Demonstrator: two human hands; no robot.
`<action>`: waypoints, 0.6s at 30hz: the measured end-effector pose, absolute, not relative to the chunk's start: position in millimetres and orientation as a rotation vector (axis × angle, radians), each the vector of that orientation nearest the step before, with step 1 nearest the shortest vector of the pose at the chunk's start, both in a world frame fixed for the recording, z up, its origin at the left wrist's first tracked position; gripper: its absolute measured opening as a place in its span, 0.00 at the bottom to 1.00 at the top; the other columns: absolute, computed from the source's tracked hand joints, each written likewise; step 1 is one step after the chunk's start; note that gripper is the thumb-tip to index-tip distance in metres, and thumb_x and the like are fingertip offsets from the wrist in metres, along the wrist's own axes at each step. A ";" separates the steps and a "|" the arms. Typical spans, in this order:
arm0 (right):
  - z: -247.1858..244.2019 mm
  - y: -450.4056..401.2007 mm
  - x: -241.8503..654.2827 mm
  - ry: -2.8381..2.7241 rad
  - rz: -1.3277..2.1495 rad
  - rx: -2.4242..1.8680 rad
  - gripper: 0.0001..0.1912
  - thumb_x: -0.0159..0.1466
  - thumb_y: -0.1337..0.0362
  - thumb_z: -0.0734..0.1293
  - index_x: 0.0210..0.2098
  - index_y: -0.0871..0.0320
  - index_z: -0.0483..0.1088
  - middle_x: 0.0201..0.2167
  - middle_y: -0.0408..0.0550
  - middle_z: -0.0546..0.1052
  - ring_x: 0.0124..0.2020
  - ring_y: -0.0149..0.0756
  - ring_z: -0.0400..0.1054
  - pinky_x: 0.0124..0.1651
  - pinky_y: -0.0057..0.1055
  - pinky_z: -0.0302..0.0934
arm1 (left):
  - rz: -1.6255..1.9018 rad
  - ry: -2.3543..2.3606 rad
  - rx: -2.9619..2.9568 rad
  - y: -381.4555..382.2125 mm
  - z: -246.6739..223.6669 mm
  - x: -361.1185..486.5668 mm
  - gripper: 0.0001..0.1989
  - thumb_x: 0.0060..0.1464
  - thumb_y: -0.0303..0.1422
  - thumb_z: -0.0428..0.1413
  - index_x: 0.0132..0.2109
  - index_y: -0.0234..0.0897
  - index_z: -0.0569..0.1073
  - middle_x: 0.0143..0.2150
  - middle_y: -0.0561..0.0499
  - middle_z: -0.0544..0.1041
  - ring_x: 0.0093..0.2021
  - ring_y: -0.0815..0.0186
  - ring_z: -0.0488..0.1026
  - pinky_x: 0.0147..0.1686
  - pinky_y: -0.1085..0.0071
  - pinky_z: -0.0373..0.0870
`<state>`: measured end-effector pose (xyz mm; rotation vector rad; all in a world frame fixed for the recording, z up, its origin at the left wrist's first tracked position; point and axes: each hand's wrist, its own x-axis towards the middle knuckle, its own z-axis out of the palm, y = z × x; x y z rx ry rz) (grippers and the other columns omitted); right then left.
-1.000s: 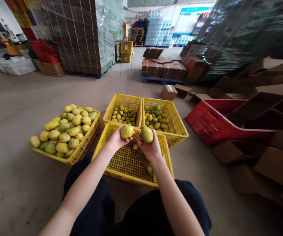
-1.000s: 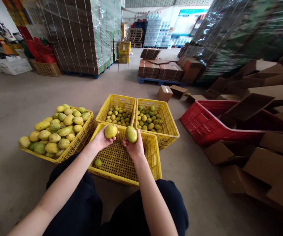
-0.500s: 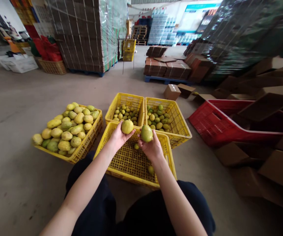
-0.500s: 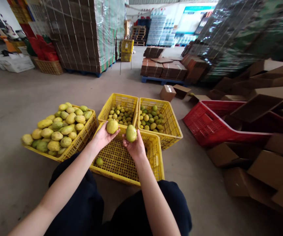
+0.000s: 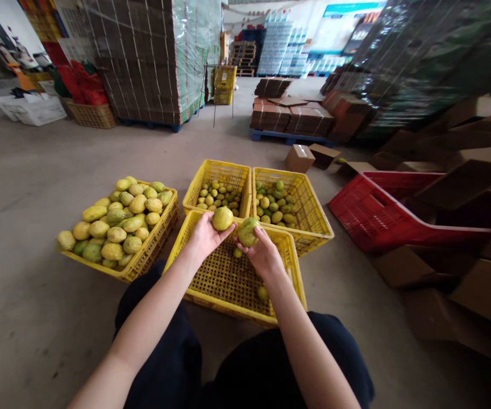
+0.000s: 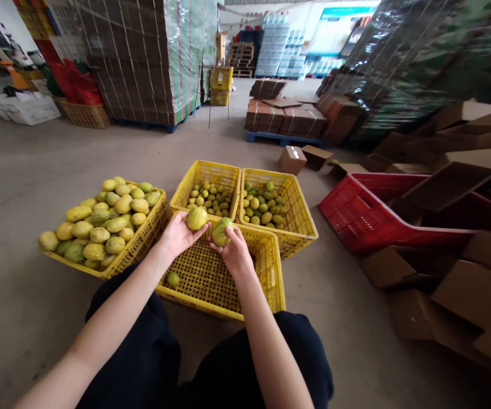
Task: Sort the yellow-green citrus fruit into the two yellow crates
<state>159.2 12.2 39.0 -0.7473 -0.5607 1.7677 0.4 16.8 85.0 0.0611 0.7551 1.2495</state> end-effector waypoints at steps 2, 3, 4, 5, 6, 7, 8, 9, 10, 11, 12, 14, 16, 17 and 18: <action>39.3 11.8 159.6 -0.544 1.788 -0.768 0.09 0.58 0.65 0.75 0.35 0.55 0.71 0.29 0.44 0.80 0.24 0.34 0.75 0.25 0.27 0.72 | 1.270 0.765 0.044 15.8 86.3 -0.1 0.10 0.65 0.29 0.49 0.46 0.31 0.74 0.35 0.45 0.79 0.35 0.65 0.78 0.34 0.71 0.80; 39.1 11.8 159.7 -0.536 1.793 -0.771 0.09 0.57 0.65 0.75 0.34 0.55 0.70 0.27 0.43 0.79 0.23 0.33 0.74 0.24 0.26 0.71 | 1.287 0.768 0.037 15.7 86.5 -0.2 0.08 0.64 0.29 0.51 0.45 0.32 0.74 0.34 0.46 0.79 0.33 0.66 0.77 0.34 0.72 0.80; 38.7 12.0 159.8 -0.528 1.792 -0.770 0.09 0.57 0.66 0.75 0.33 0.55 0.70 0.25 0.42 0.78 0.23 0.33 0.74 0.23 0.26 0.70 | 1.310 0.767 0.031 15.8 86.4 -0.2 0.06 0.62 0.28 0.53 0.43 0.32 0.73 0.33 0.47 0.78 0.32 0.67 0.77 0.34 0.72 0.80; 38.2 12.2 159.9 -0.522 1.789 -0.768 0.09 0.57 0.66 0.74 0.32 0.55 0.69 0.24 0.41 0.77 0.23 0.33 0.74 0.23 0.25 0.69 | 1.335 0.759 0.026 16.1 86.2 -0.2 0.04 0.61 0.27 0.55 0.42 0.33 0.73 0.33 0.48 0.78 0.32 0.68 0.76 0.34 0.72 0.80; 37.8 12.4 160.2 -0.514 1.783 -0.766 0.10 0.57 0.67 0.74 0.31 0.55 0.68 0.23 0.41 0.76 0.23 0.33 0.74 0.23 0.25 0.69 | 1.356 0.748 0.019 16.4 85.9 -0.3 0.02 0.61 0.27 0.56 0.41 0.33 0.73 0.32 0.49 0.78 0.31 0.69 0.76 0.34 0.72 0.80; 37.6 12.6 160.5 -0.503 1.780 -0.763 0.10 0.57 0.67 0.74 0.31 0.55 0.68 0.23 0.41 0.76 0.24 0.33 0.74 0.23 0.24 0.69 | 1.369 0.736 0.009 16.7 85.9 -0.3 0.02 0.61 0.27 0.57 0.41 0.33 0.72 0.32 0.49 0.77 0.31 0.69 0.76 0.34 0.73 0.80; 37.5 12.7 160.9 -0.487 1.779 -0.760 0.09 0.57 0.67 0.74 0.31 0.55 0.68 0.24 0.41 0.76 0.24 0.33 0.74 0.23 0.24 0.68 | 1.374 0.723 -0.003 16.8 86.2 -0.5 0.03 0.61 0.28 0.57 0.41 0.33 0.72 0.32 0.49 0.77 0.31 0.69 0.76 0.34 0.73 0.80; 37.6 12.7 161.5 -0.469 1.783 -0.754 0.08 0.58 0.66 0.74 0.31 0.55 0.69 0.25 0.42 0.77 0.25 0.34 0.74 0.23 0.25 0.69 | 1.372 0.710 -0.018 16.7 86.9 -0.8 0.04 0.62 0.30 0.57 0.43 0.33 0.72 0.33 0.48 0.77 0.31 0.69 0.76 0.34 0.73 0.80; 37.7 12.7 162.0 -0.451 1.794 -0.741 0.07 0.58 0.65 0.73 0.32 0.55 0.70 0.27 0.44 0.79 0.26 0.35 0.75 0.24 0.26 0.70 | 1.362 0.697 -0.033 16.5 87.8 -1.2 0.06 0.63 0.32 0.56 0.44 0.33 0.72 0.33 0.48 0.77 0.32 0.69 0.76 0.34 0.74 0.80; 37.9 12.5 162.6 -0.436 1.809 -0.721 0.07 0.58 0.62 0.73 0.33 0.55 0.71 0.30 0.46 0.80 0.28 0.37 0.76 0.26 0.29 0.71 | 1.342 0.681 -0.043 16.0 88.9 -1.5 0.09 0.64 0.33 0.55 0.46 0.32 0.72 0.34 0.47 0.77 0.33 0.68 0.76 0.33 0.74 0.80; 37.9 12.4 163.0 -0.425 1.828 -0.697 0.08 0.59 0.60 0.72 0.35 0.56 0.72 0.33 0.49 0.81 0.30 0.39 0.77 0.28 0.32 0.73 | 1.314 0.664 -0.048 15.5 90.1 -1.8 0.12 0.65 0.36 0.53 0.48 0.32 0.72 0.35 0.45 0.77 0.35 0.66 0.77 0.32 0.74 0.80; 37.0 12.7 163.3 -0.421 1.861 -0.644 0.11 0.58 0.59 0.70 0.38 0.58 0.73 0.38 0.54 0.82 0.35 0.44 0.79 0.34 0.38 0.75 | 1.258 0.626 -0.042 14.5 91.9 -1.9 0.17 0.67 0.40 0.48 0.51 0.29 0.71 0.38 0.40 0.78 0.38 0.63 0.79 0.32 0.73 0.81; 34.7 13.9 162.8 -0.438 1.875 -0.610 0.11 0.57 0.60 0.68 0.38 0.58 0.73 0.41 0.56 0.83 0.39 0.48 0.79 0.38 0.44 0.76 | 1.238 0.600 -0.009 14.1 92.0 -1.4 0.19 0.67 0.39 0.45 0.52 0.28 0.71 0.40 0.36 0.78 0.40 0.60 0.79 0.33 0.70 0.81; 33.2 14.8 162.2 -0.450 1.873 -0.606 0.11 0.56 0.61 0.68 0.38 0.57 0.73 0.41 0.55 0.83 0.40 0.48 0.79 0.39 0.45 0.76 | 1.243 0.605 0.020 14.2 91.4 -1.2 0.19 0.67 0.38 0.44 0.52 0.28 0.71 0.40 0.36 0.78 0.40 0.59 0.80 0.34 0.69 0.81; 31.8 15.7 161.4 -0.464 1.861 -0.611 0.11 0.56 0.61 0.68 0.38 0.57 0.73 0.41 0.54 0.83 0.40 0.48 0.79 0.39 0.46 0.76 | 1.249 0.632 0.061 14.4 90.3 -1.0 0.17 0.66 0.36 0.46 0.51 0.28 0.71 0.39 0.37 0.78 0.39 0.59 0.80 0.35 0.68 0.81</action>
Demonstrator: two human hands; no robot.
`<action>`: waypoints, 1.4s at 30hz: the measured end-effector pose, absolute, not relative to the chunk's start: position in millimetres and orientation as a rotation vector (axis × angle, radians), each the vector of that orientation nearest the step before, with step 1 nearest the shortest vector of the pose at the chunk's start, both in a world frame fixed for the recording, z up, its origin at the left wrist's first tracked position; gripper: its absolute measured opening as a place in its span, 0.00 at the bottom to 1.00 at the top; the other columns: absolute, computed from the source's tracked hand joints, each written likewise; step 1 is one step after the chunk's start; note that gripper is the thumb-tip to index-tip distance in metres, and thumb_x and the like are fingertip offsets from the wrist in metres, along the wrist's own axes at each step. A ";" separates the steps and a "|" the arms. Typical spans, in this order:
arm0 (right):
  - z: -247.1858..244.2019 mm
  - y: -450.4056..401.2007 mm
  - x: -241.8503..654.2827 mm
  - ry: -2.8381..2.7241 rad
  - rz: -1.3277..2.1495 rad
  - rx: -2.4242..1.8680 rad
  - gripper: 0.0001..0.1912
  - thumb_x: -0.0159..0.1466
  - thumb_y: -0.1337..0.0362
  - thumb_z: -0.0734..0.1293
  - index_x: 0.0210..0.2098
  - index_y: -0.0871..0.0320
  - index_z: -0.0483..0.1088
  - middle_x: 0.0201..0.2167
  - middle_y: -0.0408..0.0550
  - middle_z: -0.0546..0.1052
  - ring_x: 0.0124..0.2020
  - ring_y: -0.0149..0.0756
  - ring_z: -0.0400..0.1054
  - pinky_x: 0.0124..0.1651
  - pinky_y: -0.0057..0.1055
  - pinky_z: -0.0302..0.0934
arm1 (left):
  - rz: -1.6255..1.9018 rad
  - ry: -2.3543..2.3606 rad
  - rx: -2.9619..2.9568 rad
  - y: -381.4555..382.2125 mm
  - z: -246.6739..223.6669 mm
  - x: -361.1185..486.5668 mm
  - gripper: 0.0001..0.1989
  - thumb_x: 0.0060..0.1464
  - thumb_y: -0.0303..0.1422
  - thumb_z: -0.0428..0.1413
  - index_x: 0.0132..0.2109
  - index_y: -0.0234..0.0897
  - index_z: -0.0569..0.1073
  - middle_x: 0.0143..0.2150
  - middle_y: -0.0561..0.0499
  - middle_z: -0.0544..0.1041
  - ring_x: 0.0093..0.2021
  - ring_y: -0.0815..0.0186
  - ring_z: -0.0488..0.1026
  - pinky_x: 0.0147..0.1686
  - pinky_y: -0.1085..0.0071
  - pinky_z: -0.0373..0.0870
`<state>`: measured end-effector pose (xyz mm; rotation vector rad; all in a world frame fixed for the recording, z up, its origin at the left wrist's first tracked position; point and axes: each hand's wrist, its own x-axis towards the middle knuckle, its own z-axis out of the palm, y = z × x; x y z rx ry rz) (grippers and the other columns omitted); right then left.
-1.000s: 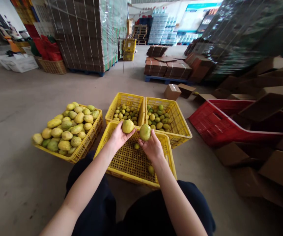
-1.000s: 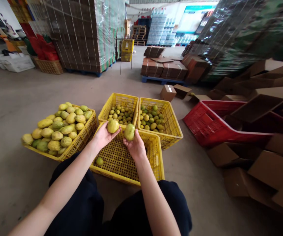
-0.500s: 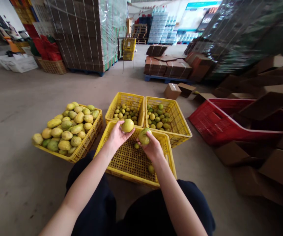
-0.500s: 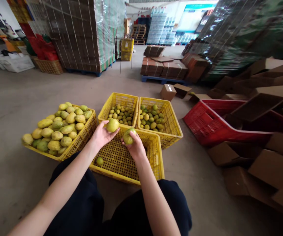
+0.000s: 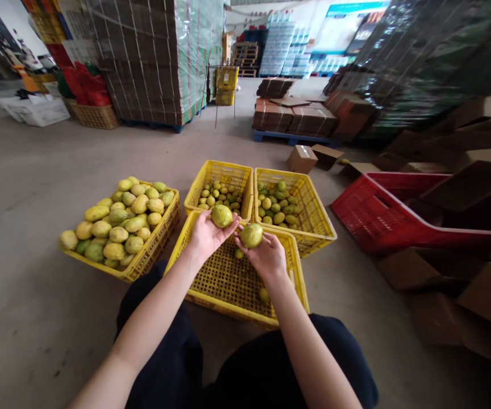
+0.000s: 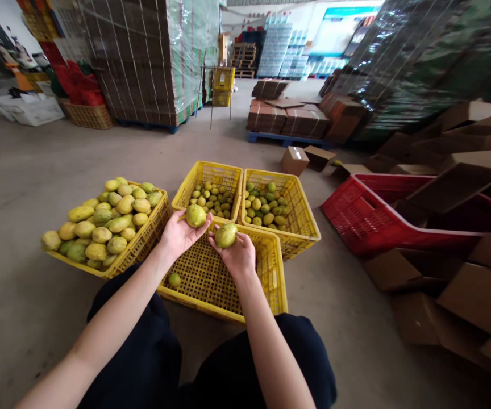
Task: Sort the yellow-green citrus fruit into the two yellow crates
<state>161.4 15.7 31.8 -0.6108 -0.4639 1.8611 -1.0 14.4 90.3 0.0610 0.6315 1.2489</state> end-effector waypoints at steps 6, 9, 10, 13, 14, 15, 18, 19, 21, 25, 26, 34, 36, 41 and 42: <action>31.2 14.1 156.4 -0.635 1.394 -0.816 0.16 0.51 0.65 0.78 0.37 0.53 0.72 0.34 0.40 0.80 0.32 0.33 0.74 0.32 0.28 0.71 | 1.366 1.080 0.745 11.7 81.0 -5.5 0.21 0.42 0.22 0.68 0.45 0.39 0.76 0.47 0.47 0.77 0.51 0.61 0.75 0.53 0.66 0.73; 35.5 8.0 154.7 -0.813 1.083 -0.907 0.22 0.46 0.68 0.81 0.37 0.52 0.72 0.37 0.38 0.78 0.35 0.30 0.72 0.35 0.23 0.69 | 1.485 1.209 1.107 8.7 79.0 -7.0 0.26 0.31 0.19 0.73 0.41 0.41 0.77 0.49 0.48 0.74 0.58 0.57 0.70 0.61 0.62 0.66; 36.6 5.9 154.2 -0.868 1.013 -0.927 0.23 0.45 0.70 0.81 0.37 0.52 0.72 0.38 0.39 0.78 0.37 0.30 0.72 0.37 0.23 0.69 | 1.509 1.214 1.190 7.8 78.8 -6.8 0.26 0.32 0.19 0.73 0.40 0.41 0.78 0.49 0.47 0.74 0.58 0.55 0.69 0.63 0.60 0.65; 37.4 1.2 152.7 -0.981 0.879 -0.987 0.24 0.44 0.71 0.81 0.38 0.51 0.73 0.40 0.41 0.76 0.42 0.33 0.70 0.40 0.25 0.69 | 1.548 1.193 1.269 6.2 79.0 -4.5 0.25 0.33 0.19 0.72 0.39 0.40 0.77 0.46 0.47 0.73 0.57 0.54 0.69 0.64 0.58 0.64; 37.0 0.3 152.2 -1.005 0.843 -1.007 0.24 0.44 0.72 0.81 0.38 0.51 0.74 0.40 0.42 0.76 0.44 0.34 0.70 0.41 0.26 0.68 | 1.559 1.184 1.248 5.8 79.3 -3.6 0.24 0.33 0.19 0.72 0.39 0.40 0.76 0.45 0.47 0.73 0.57 0.54 0.69 0.63 0.59 0.65; 36.6 -0.4 151.7 -1.027 0.808 -1.024 0.25 0.44 0.73 0.81 0.38 0.51 0.74 0.40 0.42 0.76 0.45 0.35 0.69 0.42 0.27 0.68 | 1.570 1.177 1.221 5.5 79.6 -2.9 0.24 0.33 0.19 0.73 0.39 0.40 0.75 0.45 0.47 0.72 0.57 0.54 0.69 0.62 0.61 0.66; 36.0 -1.3 151.0 -1.060 0.740 -1.041 0.25 0.43 0.74 0.80 0.38 0.51 0.74 0.40 0.43 0.75 0.45 0.36 0.68 0.43 0.28 0.68 | 1.600 1.162 1.152 5.0 80.4 -2.1 0.24 0.33 0.19 0.73 0.38 0.39 0.74 0.45 0.48 0.72 0.57 0.57 0.69 0.59 0.67 0.67; 36.1 -1.4 151.0 -1.060 0.733 -1.035 0.25 0.43 0.75 0.80 0.38 0.52 0.74 0.40 0.43 0.75 0.44 0.37 0.68 0.42 0.29 0.67 | 1.604 1.155 1.131 4.9 80.4 -2.2 0.24 0.33 0.19 0.73 0.38 0.39 0.74 0.45 0.48 0.73 0.57 0.58 0.69 0.58 0.68 0.67; 36.3 -1.2 151.4 -1.050 0.740 -1.023 0.25 0.43 0.75 0.80 0.38 0.52 0.74 0.41 0.44 0.75 0.44 0.37 0.68 0.42 0.28 0.67 | 1.596 1.135 1.104 4.9 79.5 -2.9 0.25 0.32 0.19 0.73 0.38 0.39 0.74 0.46 0.49 0.74 0.56 0.59 0.70 0.55 0.71 0.69; 35.9 -0.1 152.3 -1.044 0.759 -1.037 0.25 0.45 0.73 0.80 0.39 0.51 0.73 0.42 0.42 0.75 0.46 0.35 0.69 0.43 0.27 0.68 | 1.551 1.117 1.225 4.8 76.2 -3.8 0.25 0.35 0.24 0.74 0.41 0.40 0.75 0.48 0.48 0.74 0.52 0.60 0.72 0.52 0.69 0.72; 35.7 0.1 152.5 -1.040 0.758 -1.043 0.24 0.45 0.72 0.81 0.39 0.50 0.73 0.42 0.41 0.75 0.46 0.34 0.69 0.43 0.27 0.68 | 1.546 1.123 1.265 4.8 75.5 -3.8 0.24 0.36 0.25 0.74 0.41 0.40 0.74 0.49 0.47 0.74 0.52 0.59 0.72 0.52 0.68 0.72; 43.5 -1.6 152.4 -0.940 0.953 -0.957 0.23 0.49 0.66 0.80 0.42 0.49 0.73 0.39 0.39 0.77 0.36 0.30 0.72 0.36 0.24 0.69 | 1.448 0.972 0.907 8.1 80.7 -2.6 0.22 0.40 0.27 0.72 0.42 0.40 0.74 0.48 0.48 0.77 0.48 0.63 0.75 0.43 0.74 0.74; 46.9 -1.2 153.1 -0.873 1.106 -0.903 0.20 0.52 0.62 0.78 0.43 0.49 0.73 0.34 0.38 0.77 0.30 0.30 0.71 0.29 0.24 0.67 | 1.413 0.863 0.743 8.9 86.3 -3.3 0.16 0.48 0.30 0.68 0.44 0.39 0.74 0.45 0.49 0.78 0.42 0.66 0.76 0.38 0.76 0.74; 52.8 4.3 157.3 -0.645 1.459 -0.761 0.13 0.56 0.56 0.73 0.36 0.57 0.76 0.28 0.44 0.78 0.20 0.29 0.66 0.15 0.22 0.55 | 1.288 0.539 0.401 7.3 93.6 -2.4 0.15 0.64 0.38 0.50 0.50 0.34 0.75 0.34 0.47 0.78 0.23 0.72 0.70 0.21 0.78 0.68; 53.6 5.5 158.2 -0.605 1.530 -0.714 0.13 0.57 0.56 0.71 0.36 0.58 0.76 0.29 0.47 0.79 0.19 0.29 0.65 0.14 0.21 0.52 | 1.282 0.477 0.319 6.9 92.4 -0.5 0.18 0.66 0.38 0.46 0.51 0.34 0.75 0.33 0.48 0.78 0.20 0.74 0.67 0.18 0.80 0.65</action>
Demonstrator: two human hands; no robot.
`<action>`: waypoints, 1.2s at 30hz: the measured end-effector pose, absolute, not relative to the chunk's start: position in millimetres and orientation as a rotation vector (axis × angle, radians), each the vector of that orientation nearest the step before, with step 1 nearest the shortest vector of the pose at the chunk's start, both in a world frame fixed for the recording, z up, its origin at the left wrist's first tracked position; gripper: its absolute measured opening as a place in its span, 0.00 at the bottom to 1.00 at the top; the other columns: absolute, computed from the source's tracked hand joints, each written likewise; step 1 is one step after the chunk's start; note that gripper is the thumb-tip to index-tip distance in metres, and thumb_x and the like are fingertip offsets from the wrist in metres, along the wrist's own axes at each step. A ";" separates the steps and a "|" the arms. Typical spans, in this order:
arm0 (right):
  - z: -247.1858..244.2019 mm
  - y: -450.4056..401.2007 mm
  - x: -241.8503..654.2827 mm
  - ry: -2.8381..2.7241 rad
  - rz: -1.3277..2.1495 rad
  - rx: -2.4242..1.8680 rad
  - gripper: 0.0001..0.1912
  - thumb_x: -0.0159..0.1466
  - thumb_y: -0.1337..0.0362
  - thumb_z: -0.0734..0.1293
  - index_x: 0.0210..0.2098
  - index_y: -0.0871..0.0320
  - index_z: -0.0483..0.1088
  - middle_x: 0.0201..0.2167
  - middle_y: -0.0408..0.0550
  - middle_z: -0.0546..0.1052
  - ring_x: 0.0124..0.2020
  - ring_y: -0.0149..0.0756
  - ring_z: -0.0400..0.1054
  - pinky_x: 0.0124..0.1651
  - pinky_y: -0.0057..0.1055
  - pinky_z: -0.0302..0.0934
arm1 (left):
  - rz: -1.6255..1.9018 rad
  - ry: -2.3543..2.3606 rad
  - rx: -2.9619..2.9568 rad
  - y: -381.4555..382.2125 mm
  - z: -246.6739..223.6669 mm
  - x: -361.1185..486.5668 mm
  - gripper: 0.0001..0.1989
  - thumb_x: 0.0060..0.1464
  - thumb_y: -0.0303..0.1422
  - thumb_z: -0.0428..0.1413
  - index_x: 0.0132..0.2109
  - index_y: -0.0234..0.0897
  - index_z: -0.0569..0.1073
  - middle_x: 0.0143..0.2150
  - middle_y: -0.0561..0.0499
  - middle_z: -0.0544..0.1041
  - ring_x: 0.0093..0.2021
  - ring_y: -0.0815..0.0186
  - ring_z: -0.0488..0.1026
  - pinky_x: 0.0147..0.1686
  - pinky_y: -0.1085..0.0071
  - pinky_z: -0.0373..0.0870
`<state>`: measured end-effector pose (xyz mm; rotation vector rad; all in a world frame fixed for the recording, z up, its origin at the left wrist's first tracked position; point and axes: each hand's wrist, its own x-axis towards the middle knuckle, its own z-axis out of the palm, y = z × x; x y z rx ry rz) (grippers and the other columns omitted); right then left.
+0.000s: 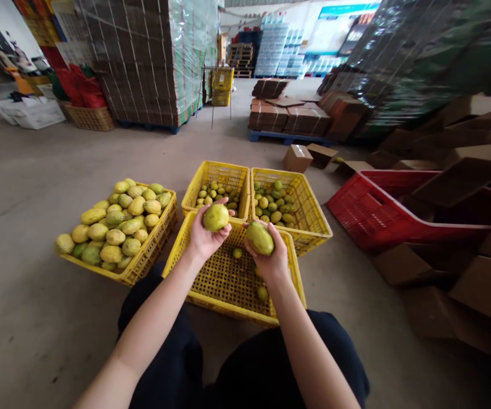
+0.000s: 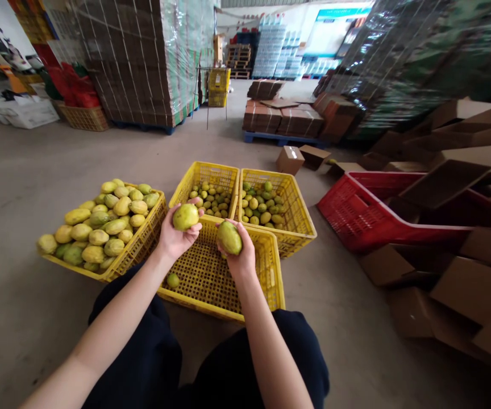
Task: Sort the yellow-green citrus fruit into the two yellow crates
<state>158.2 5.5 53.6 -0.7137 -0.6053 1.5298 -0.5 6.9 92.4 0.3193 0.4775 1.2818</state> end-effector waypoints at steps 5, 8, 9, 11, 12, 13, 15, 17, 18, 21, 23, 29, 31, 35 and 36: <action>54.7 8.0 158.1 -0.313 1.711 -0.538 0.13 0.60 0.60 0.65 0.40 0.59 0.76 0.34 0.49 0.82 0.20 0.29 0.66 0.16 0.23 0.57 | 1.309 0.289 -0.074 8.8 81.7 17.4 0.22 0.68 0.38 0.42 0.55 0.32 0.75 0.33 0.46 0.79 0.29 0.70 0.76 0.26 0.79 0.74; 54.6 8.3 155.3 -0.102 1.694 -0.530 0.13 0.61 0.64 0.62 0.42 0.58 0.75 0.36 0.48 0.82 0.27 0.33 0.73 0.25 0.26 0.67 | 1.368 0.285 -0.166 11.0 79.3 27.7 0.19 0.65 0.34 0.45 0.52 0.31 0.77 0.36 0.44 0.80 0.40 0.64 0.80 0.41 0.71 0.79; 54.9 8.4 154.4 -0.051 1.681 -0.531 0.13 0.61 0.65 0.62 0.42 0.58 0.75 0.36 0.48 0.82 0.30 0.34 0.74 0.28 0.27 0.69 | 1.383 0.284 -0.175 11.7 79.1 30.1 0.18 0.65 0.33 0.46 0.50 0.31 0.77 0.37 0.44 0.80 0.41 0.64 0.80 0.43 0.70 0.78; 55.9 8.6 153.2 0.017 1.659 -0.528 0.13 0.61 0.65 0.62 0.42 0.58 0.75 0.37 0.48 0.82 0.33 0.36 0.75 0.32 0.28 0.71 | 1.400 0.274 -0.185 12.8 78.5 33.6 0.16 0.64 0.33 0.47 0.45 0.32 0.78 0.37 0.45 0.80 0.40 0.65 0.80 0.45 0.70 0.78; 56.5 8.8 152.8 0.037 1.651 -0.523 0.13 0.62 0.65 0.62 0.43 0.58 0.75 0.37 0.49 0.82 0.35 0.36 0.75 0.33 0.29 0.72 | 1.404 0.267 -0.192 13.4 78.0 34.8 0.15 0.64 0.33 0.48 0.43 0.32 0.78 0.37 0.45 0.80 0.40 0.65 0.80 0.45 0.70 0.78; 57.1 9.1 152.6 0.052 1.643 -0.515 0.13 0.62 0.64 0.62 0.43 0.58 0.75 0.38 0.49 0.82 0.36 0.37 0.76 0.34 0.29 0.72 | 1.410 0.259 -0.198 14.2 77.2 35.9 0.15 0.64 0.34 0.48 0.42 0.32 0.78 0.37 0.45 0.80 0.40 0.66 0.79 0.45 0.70 0.78; 57.8 9.7 152.3 0.070 1.627 -0.496 0.13 0.62 0.62 0.62 0.43 0.58 0.75 0.39 0.49 0.82 0.37 0.38 0.76 0.34 0.30 0.72 | 1.422 0.253 -0.211 16.0 75.3 38.2 0.14 0.64 0.34 0.48 0.40 0.32 0.77 0.36 0.46 0.80 0.39 0.66 0.79 0.45 0.71 0.77; 57.6 10.4 151.8 0.072 1.627 -0.477 0.13 0.62 0.62 0.63 0.43 0.57 0.75 0.39 0.49 0.82 0.36 0.37 0.75 0.33 0.29 0.71 | 1.437 0.263 -0.227 17.9 73.1 40.5 0.14 0.64 0.33 0.48 0.39 0.32 0.77 0.35 0.46 0.79 0.38 0.67 0.79 0.44 0.71 0.77; 57.2 10.7 151.4 0.070 1.633 -0.467 0.13 0.62 0.62 0.63 0.44 0.57 0.74 0.39 0.49 0.82 0.36 0.36 0.74 0.32 0.28 0.70 | 1.443 0.272 -0.234 18.8 72.0 41.7 0.14 0.63 0.33 0.48 0.39 0.32 0.77 0.34 0.47 0.79 0.38 0.67 0.78 0.44 0.72 0.77; 55.8 11.6 150.5 0.075 1.660 -0.442 0.12 0.62 0.62 0.63 0.43 0.57 0.74 0.38 0.49 0.81 0.33 0.34 0.73 0.30 0.27 0.69 | 1.452 0.294 -0.246 20.7 69.0 44.3 0.13 0.63 0.31 0.48 0.36 0.33 0.75 0.32 0.48 0.77 0.35 0.68 0.77 0.41 0.73 0.77; 55.3 12.1 150.4 0.100 1.670 -0.433 0.12 0.62 0.62 0.62 0.42 0.57 0.73 0.36 0.48 0.80 0.31 0.34 0.72 0.29 0.27 0.69 | 1.452 0.301 -0.258 21.4 67.4 44.7 0.12 0.62 0.30 0.48 0.35 0.33 0.74 0.31 0.49 0.76 0.33 0.69 0.76 0.39 0.73 0.77; 55.8 13.1 151.6 0.138 1.670 -0.434 0.10 0.61 0.65 0.62 0.41 0.57 0.72 0.30 0.46 0.79 0.27 0.33 0.70 0.27 0.25 0.68 | 1.455 0.287 -0.260 21.0 68.9 41.7 0.11 0.60 0.28 0.48 0.32 0.33 0.73 0.29 0.50 0.75 0.31 0.71 0.75 0.36 0.75 0.75; 55.8 12.9 151.0 0.150 1.671 -0.451 0.09 0.62 0.66 0.61 0.40 0.57 0.72 0.29 0.45 0.79 0.26 0.33 0.70 0.26 0.25 0.68 | 1.451 0.297 -0.259 20.5 71.0 41.3 0.12 0.61 0.29 0.48 0.31 0.33 0.72 0.29 0.50 0.74 0.30 0.71 0.75 0.35 0.75 0.75; 52.4 12.5 148.1 0.157 1.697 -0.531 0.08 0.63 0.66 0.60 0.38 0.58 0.71 0.28 0.46 0.79 0.25 0.33 0.71 0.24 0.25 0.68 | 1.433 0.304 -0.272 21.4 72.9 40.1 0.12 0.60 0.29 0.47 0.30 0.34 0.71 0.28 0.50 0.74 0.30 0.71 0.75 0.35 0.75 0.75; 50.2 12.6 146.9 0.151 1.710 -0.562 0.08 0.64 0.66 0.60 0.38 0.58 0.71 0.28 0.47 0.79 0.25 0.33 0.71 0.24 0.24 0.68 | 1.429 0.297 -0.276 22.4 72.7 39.0 0.11 0.60 0.29 0.47 0.30 0.34 0.71 0.28 0.51 0.74 0.30 0.71 0.75 0.35 0.75 0.75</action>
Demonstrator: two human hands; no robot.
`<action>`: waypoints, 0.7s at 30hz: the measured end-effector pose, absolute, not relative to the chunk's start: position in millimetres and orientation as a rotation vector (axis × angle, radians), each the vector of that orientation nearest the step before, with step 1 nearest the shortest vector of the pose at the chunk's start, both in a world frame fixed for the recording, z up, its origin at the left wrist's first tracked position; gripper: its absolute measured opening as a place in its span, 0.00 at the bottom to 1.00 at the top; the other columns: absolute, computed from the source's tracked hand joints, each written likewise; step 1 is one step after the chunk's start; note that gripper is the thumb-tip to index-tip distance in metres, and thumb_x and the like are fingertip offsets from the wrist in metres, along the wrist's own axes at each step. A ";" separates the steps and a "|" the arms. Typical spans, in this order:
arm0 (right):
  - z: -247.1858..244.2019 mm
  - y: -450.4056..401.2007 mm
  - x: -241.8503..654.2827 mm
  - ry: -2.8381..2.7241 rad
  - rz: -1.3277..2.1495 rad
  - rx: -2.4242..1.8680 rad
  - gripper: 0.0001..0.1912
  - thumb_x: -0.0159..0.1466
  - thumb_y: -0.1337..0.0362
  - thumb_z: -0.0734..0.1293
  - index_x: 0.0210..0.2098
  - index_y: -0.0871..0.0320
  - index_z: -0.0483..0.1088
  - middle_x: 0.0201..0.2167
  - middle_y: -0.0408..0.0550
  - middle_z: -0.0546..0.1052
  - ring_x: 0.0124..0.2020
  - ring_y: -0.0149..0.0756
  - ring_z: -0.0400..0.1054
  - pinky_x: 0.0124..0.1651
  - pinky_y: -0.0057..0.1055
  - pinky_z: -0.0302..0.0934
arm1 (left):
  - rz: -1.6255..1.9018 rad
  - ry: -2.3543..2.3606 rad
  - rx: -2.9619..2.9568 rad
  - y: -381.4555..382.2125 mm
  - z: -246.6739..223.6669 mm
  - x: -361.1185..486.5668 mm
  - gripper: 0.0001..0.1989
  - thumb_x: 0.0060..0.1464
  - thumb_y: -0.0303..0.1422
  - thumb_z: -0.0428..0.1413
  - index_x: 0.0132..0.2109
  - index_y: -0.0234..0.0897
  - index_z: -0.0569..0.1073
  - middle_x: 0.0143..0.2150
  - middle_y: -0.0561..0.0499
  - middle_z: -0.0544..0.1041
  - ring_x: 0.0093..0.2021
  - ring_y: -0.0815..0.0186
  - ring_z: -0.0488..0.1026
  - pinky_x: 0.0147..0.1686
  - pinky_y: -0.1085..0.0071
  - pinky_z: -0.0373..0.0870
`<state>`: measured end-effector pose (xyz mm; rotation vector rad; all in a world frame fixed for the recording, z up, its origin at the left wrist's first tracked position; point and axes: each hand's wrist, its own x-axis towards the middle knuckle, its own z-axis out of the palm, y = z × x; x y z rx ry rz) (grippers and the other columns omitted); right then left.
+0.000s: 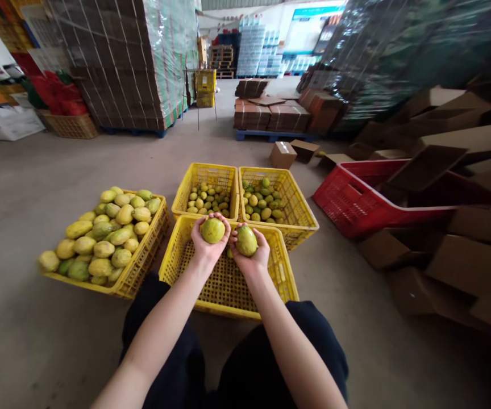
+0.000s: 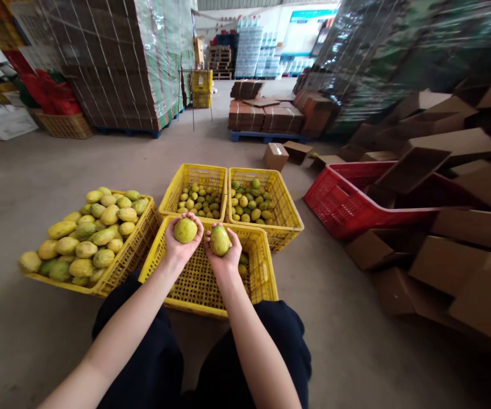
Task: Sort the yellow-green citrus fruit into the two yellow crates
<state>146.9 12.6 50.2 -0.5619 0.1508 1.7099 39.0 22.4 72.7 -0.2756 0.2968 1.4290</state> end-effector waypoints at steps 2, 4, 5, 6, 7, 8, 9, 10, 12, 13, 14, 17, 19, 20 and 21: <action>43.6 12.7 143.5 0.140 1.742 -0.642 0.08 0.65 0.66 0.61 0.39 0.60 0.71 0.28 0.48 0.79 0.25 0.33 0.73 0.25 0.25 0.70 | 1.429 0.278 -0.287 25.7 71.9 35.0 0.10 0.59 0.28 0.47 0.31 0.33 0.71 0.28 0.50 0.74 0.30 0.70 0.75 0.36 0.75 0.75; 33.6 11.8 138.3 0.143 1.775 -0.742 0.07 0.67 0.67 0.61 0.39 0.61 0.71 0.27 0.48 0.79 0.26 0.34 0.74 0.29 0.28 0.74 | 1.444 0.266 -0.312 30.1 71.7 28.3 0.10 0.58 0.27 0.47 0.32 0.33 0.71 0.29 0.50 0.74 0.31 0.70 0.76 0.36 0.74 0.76; 27.2 10.6 135.1 0.146 1.794 -0.796 0.06 0.67 0.67 0.61 0.39 0.61 0.70 0.26 0.48 0.78 0.27 0.35 0.74 0.31 0.30 0.75 | 1.456 0.265 -0.333 32.4 72.1 23.9 0.09 0.57 0.27 0.47 0.32 0.33 0.71 0.29 0.50 0.75 0.31 0.70 0.76 0.36 0.74 0.76; 20.0 8.9 131.7 0.147 1.818 -0.855 0.06 0.68 0.67 0.61 0.39 0.61 0.70 0.26 0.48 0.78 0.27 0.36 0.75 0.33 0.33 0.77 | 1.468 0.267 -0.359 34.5 73.0 19.0 0.09 0.57 0.27 0.47 0.33 0.33 0.71 0.29 0.50 0.75 0.31 0.69 0.76 0.36 0.74 0.76; 12.1 6.5 128.2 0.144 1.848 -0.925 0.06 0.69 0.66 0.62 0.39 0.61 0.69 0.25 0.47 0.78 0.28 0.36 0.75 0.35 0.35 0.77 | 1.482 0.271 -0.384 36.4 74.3 13.5 0.09 0.57 0.27 0.47 0.33 0.33 0.71 0.29 0.50 0.75 0.31 0.69 0.76 0.35 0.73 0.76; 3.6 3.5 124.8 0.138 1.882 -1.008 0.06 0.70 0.65 0.62 0.38 0.61 0.69 0.25 0.47 0.78 0.28 0.36 0.76 0.36 0.35 0.77 | 1.499 0.275 -0.406 37.8 76.1 7.8 0.09 0.56 0.27 0.47 0.34 0.33 0.71 0.28 0.50 0.75 0.30 0.69 0.76 0.35 0.73 0.76; -5.3 -0.2 121.6 0.133 1.918 -1.099 0.07 0.71 0.65 0.62 0.38 0.61 0.68 0.25 0.47 0.77 0.27 0.35 0.76 0.35 0.34 0.77 | 1.517 0.274 -0.422 38.7 78.2 1.8 0.09 0.56 0.27 0.47 0.34 0.33 0.71 0.28 0.50 0.75 0.30 0.68 0.76 0.34 0.73 0.76; -14.3 -4.5 118.9 0.134 1.946 -1.190 0.07 0.71 0.64 0.62 0.38 0.60 0.68 0.25 0.47 0.77 0.26 0.35 0.75 0.34 0.33 0.77 | 1.535 0.270 -0.430 39.0 80.5 -4.3 0.09 0.56 0.27 0.47 0.34 0.33 0.71 0.28 0.50 0.75 0.30 0.68 0.76 0.34 0.73 0.76; -32.0 -14.3 115.4 0.150 1.972 -1.314 0.08 0.72 0.63 0.61 0.38 0.60 0.66 0.23 0.46 0.75 0.24 0.34 0.74 0.31 0.31 0.76 | 1.567 0.262 -0.429 38.4 85.0 -16.7 0.09 0.56 0.27 0.46 0.34 0.34 0.71 0.28 0.50 0.75 0.30 0.67 0.77 0.34 0.72 0.77; -40.0 -19.6 114.6 0.157 1.974 -1.358 0.08 0.72 0.62 0.61 0.38 0.60 0.66 0.22 0.45 0.75 0.22 0.33 0.73 0.29 0.29 0.75 | 1.583 0.262 -0.426 37.6 87.0 -22.9 0.10 0.56 0.27 0.46 0.34 0.34 0.72 0.28 0.50 0.75 0.30 0.67 0.77 0.34 0.72 0.77; -47.3 -24.8 114.3 0.161 1.975 -1.395 0.08 0.72 0.62 0.61 0.38 0.60 0.65 0.21 0.45 0.74 0.21 0.33 0.72 0.27 0.28 0.74 | 1.598 0.269 -0.426 36.7 88.6 -29.1 0.10 0.55 0.27 0.46 0.34 0.34 0.72 0.28 0.49 0.75 0.30 0.67 0.77 0.33 0.72 0.77; -63.2 -38.9 115.1 0.152 1.994 -1.486 0.08 0.71 0.63 0.61 0.36 0.58 0.64 0.20 0.44 0.73 0.20 0.32 0.71 0.24 0.25 0.71 | 1.643 0.302 -0.430 34.2 90.7 -46.3 0.10 0.54 0.26 0.46 0.34 0.35 0.72 0.29 0.49 0.76 0.30 0.67 0.77 0.33 0.72 0.77; -69.7 -47.1 115.1 0.128 2.016 -1.520 0.09 0.70 0.62 0.61 0.34 0.58 0.64 0.21 0.45 0.74 0.20 0.32 0.72 0.24 0.24 0.70 | 1.667 0.311 -0.430 33.0 90.3 -55.7 0.10 0.53 0.26 0.46 0.34 0.35 0.72 0.29 0.49 0.76 0.30 0.66 0.77 0.33 0.71 0.77; -72.3 -51.5 114.6 0.112 2.027 -1.535 0.09 0.70 0.63 0.61 0.33 0.58 0.65 0.21 0.46 0.74 0.20 0.31 0.72 0.24 0.23 0.70 | 1.676 0.313 -0.431 32.5 89.9 -59.5 0.10 0.53 0.26 0.46 0.35 0.35 0.72 0.29 0.49 0.76 0.30 0.66 0.77 0.33 0.71 0.77; -74.9 -56.2 113.7 0.095 2.038 -1.551 0.10 0.70 0.63 0.61 0.32 0.58 0.65 0.21 0.47 0.74 0.20 0.31 0.71 0.24 0.23 0.70 | 1.685 0.315 -0.437 32.2 89.6 -62.7 0.10 0.53 0.27 0.46 0.35 0.35 0.72 0.29 0.49 0.76 0.30 0.66 0.77 0.33 0.71 0.77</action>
